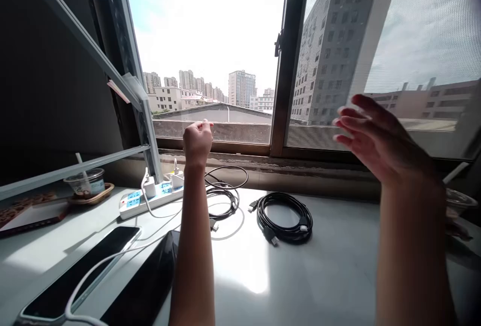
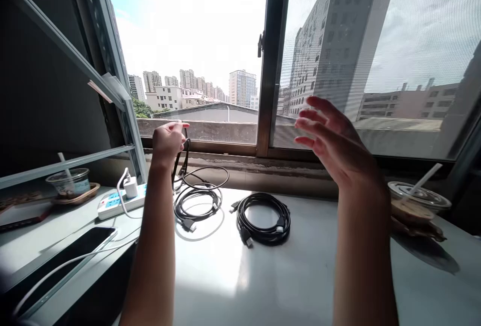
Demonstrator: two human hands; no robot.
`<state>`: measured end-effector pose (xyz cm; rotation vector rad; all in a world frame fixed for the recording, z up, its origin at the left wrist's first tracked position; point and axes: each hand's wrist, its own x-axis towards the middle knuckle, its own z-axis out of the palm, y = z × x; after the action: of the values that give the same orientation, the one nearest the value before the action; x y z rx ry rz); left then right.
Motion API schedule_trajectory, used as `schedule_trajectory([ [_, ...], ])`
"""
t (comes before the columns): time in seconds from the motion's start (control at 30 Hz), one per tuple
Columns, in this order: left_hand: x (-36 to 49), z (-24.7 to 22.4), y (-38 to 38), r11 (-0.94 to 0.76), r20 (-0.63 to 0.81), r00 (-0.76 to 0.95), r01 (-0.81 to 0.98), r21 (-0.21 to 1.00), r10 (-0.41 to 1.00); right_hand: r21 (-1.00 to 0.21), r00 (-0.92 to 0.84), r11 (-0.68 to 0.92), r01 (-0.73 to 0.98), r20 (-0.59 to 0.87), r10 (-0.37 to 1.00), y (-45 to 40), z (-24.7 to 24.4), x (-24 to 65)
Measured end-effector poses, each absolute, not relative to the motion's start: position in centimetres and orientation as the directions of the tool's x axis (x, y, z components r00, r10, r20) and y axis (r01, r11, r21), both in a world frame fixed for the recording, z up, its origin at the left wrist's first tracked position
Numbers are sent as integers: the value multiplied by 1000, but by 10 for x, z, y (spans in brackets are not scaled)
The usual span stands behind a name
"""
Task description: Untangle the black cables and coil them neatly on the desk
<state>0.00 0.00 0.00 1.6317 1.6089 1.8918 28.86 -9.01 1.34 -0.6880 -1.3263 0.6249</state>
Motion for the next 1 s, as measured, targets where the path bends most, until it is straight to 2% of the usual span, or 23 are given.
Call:
schedule_trajectory([
  [0.07,4,5,-7,-507,687,-386,473,720,615,-836,-67,473,278,474,878,-78,4,277],
  [0.1,6,7,-12,-552,726,-384,475,686,571,-829,-173,361,427,317,932,-72,-2,270],
  [0.17,11,12,-22,-616,779,-379,476,628,500,-728,-280,155,668,-53,958,-61,-16,253],
  [0.2,14,15,-28,-645,793,-376,462,609,479,-663,-295,103,741,-185,937,-56,-24,243],
  [0.23,17,17,-33,-671,801,-371,438,598,471,-626,-304,97,773,-232,924,-52,-30,232],
  [0.3,24,20,-43,-722,818,-350,392,570,456,-706,-346,168,688,-116,931,-49,-40,211],
  [0.4,35,21,-53,-812,874,-286,338,476,393,-891,-354,236,387,92,931,-52,-39,186],
  [0.5,42,21,-56,-875,910,-233,273,399,342,-951,-299,265,161,208,931,-60,-29,175],
  [0.67,47,22,-64,-897,933,-131,259,359,335,-932,-186,362,-30,361,914,-69,-18,178],
  [0.87,57,23,-73,-909,945,-117,260,325,304,-866,-58,495,-69,499,865,-86,-10,186],
  [1.0,73,17,-70,-908,939,-54,243,343,340,-829,-15,556,-57,557,830,-97,-2,194],
])
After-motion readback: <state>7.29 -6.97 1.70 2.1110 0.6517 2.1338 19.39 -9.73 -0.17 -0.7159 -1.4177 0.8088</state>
